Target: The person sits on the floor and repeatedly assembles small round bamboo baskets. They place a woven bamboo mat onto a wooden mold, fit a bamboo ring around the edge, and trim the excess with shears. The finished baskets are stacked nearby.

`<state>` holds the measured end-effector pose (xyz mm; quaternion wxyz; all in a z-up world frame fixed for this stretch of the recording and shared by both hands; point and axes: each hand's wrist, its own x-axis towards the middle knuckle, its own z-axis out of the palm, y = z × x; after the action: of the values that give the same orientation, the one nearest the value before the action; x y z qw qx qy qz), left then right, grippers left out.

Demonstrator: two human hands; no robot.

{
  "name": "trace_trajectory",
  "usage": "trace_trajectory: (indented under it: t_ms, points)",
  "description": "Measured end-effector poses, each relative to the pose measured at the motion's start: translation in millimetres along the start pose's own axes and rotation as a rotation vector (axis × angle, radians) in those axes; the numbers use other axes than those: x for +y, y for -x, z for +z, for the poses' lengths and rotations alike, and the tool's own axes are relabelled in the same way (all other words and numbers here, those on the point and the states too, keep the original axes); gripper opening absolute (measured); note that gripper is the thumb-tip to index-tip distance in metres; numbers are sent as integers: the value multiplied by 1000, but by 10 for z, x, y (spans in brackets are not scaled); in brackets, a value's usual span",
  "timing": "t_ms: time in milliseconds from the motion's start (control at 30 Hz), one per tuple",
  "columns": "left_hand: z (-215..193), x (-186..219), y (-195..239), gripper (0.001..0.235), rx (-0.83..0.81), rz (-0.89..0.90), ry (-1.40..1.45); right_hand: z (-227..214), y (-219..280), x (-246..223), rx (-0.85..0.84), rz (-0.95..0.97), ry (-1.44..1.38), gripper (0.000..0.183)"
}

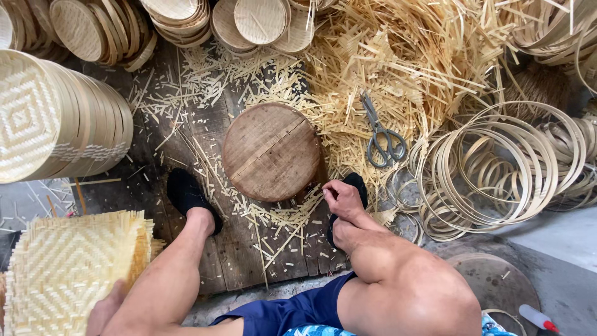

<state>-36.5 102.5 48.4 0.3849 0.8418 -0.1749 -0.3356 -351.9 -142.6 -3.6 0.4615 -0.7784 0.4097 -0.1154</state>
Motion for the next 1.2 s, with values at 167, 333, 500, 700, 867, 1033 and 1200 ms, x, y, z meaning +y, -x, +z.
trace_trajectory:
  t_ms: [167, 333, 500, 700, 867, 1033, 1200]
  points:
    - [-34, 112, 93, 36, -5, 5, -3, 24, 34, 121, -1, 6, -31, 12]
    - [-171, 406, 173, 33, 0, 32, -13, 11, 2, 128, -56, 94, -160, 18]
    - [-394, 944, 308, 31, 32, 106, -40, -260, -296, -105, -88, -36, -233, 51]
    - [-582, 1200, 71, 28, 74, 156, 57, -618, -856, -270, -322, 39, -823, 66]
    - [22, 373, -802, 31, 35, -141, 472, -431, -1027, -4, -103, 439, -471, 67]
    - [466, -665, -1000, 31, -35, -305, 439, -179, -1157, 367, -37, 240, -141, 62]
    - [593, -850, -1059, 28, 8, -262, 571, -32, -1208, 387, -131, 362, -488, 30]
